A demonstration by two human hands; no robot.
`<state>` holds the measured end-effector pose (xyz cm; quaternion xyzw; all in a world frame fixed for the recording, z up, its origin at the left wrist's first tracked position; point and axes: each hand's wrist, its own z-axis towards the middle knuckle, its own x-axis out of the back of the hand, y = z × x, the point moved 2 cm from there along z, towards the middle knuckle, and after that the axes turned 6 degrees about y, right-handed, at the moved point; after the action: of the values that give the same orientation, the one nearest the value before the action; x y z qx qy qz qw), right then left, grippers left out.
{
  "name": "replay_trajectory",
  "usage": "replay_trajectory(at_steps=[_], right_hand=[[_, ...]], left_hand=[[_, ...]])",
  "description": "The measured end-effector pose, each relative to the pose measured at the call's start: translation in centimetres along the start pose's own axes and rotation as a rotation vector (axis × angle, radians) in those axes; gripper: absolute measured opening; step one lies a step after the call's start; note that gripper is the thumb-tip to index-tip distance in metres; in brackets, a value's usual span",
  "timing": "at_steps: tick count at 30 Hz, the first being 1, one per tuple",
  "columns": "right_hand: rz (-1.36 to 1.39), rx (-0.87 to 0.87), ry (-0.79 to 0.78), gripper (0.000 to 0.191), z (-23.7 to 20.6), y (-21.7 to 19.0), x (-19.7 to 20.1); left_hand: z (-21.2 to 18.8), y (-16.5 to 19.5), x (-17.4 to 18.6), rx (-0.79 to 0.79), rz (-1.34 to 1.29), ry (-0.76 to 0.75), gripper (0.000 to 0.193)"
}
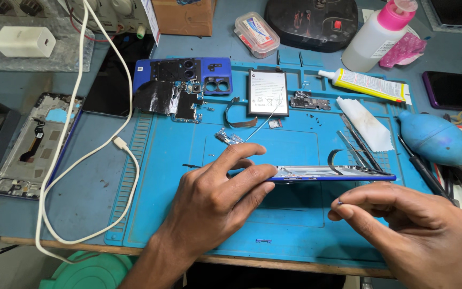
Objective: The person repairs a disassembled smartphone at a workbench. They apply adhesive from a yellow tube onto the phone frame, press a flex cable and components into place, scrape the frame edge with a metal pry tool, and press the blue back cover onto the phone body by hand.
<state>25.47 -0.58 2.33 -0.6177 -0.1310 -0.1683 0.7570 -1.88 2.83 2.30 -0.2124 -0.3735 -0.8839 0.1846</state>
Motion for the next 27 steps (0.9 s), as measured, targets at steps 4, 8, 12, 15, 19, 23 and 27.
replay_trajectory(at_steps=[4,8,12,15,19,23,27], right_hand=[[-0.043,0.103,-0.014,0.014,0.5,-1.2,0.0],[-0.171,0.204,-0.011,0.016,1.5,-3.1,-0.1],[-0.527,0.314,-0.063,0.019,3.1,-5.0,0.1],[-0.719,0.299,-0.153,0.017,4.0,-5.8,-0.2],[-0.853,0.424,-0.237,0.016,4.8,-6.6,-1.0],[-0.997,0.402,-0.289,0.018,5.3,-7.1,-1.5],[-1.15,0.25,-0.378,0.02,5.6,-7.5,-1.8]], left_hand=[[-0.1,0.0,-0.1,-0.011,0.003,0.011,0.018],[-0.2,0.0,-0.1,-0.025,-0.003,0.019,0.018],[-0.2,0.1,-0.1,-0.027,-0.015,0.021,0.019],[-0.2,0.1,-0.1,-0.029,-0.021,0.019,0.019],[-0.2,0.2,-0.1,-0.033,-0.018,0.028,0.019],[-0.3,0.3,0.0,-0.031,-0.016,0.043,0.019],[-0.3,0.4,-0.2,-0.03,-0.02,0.047,0.02]])
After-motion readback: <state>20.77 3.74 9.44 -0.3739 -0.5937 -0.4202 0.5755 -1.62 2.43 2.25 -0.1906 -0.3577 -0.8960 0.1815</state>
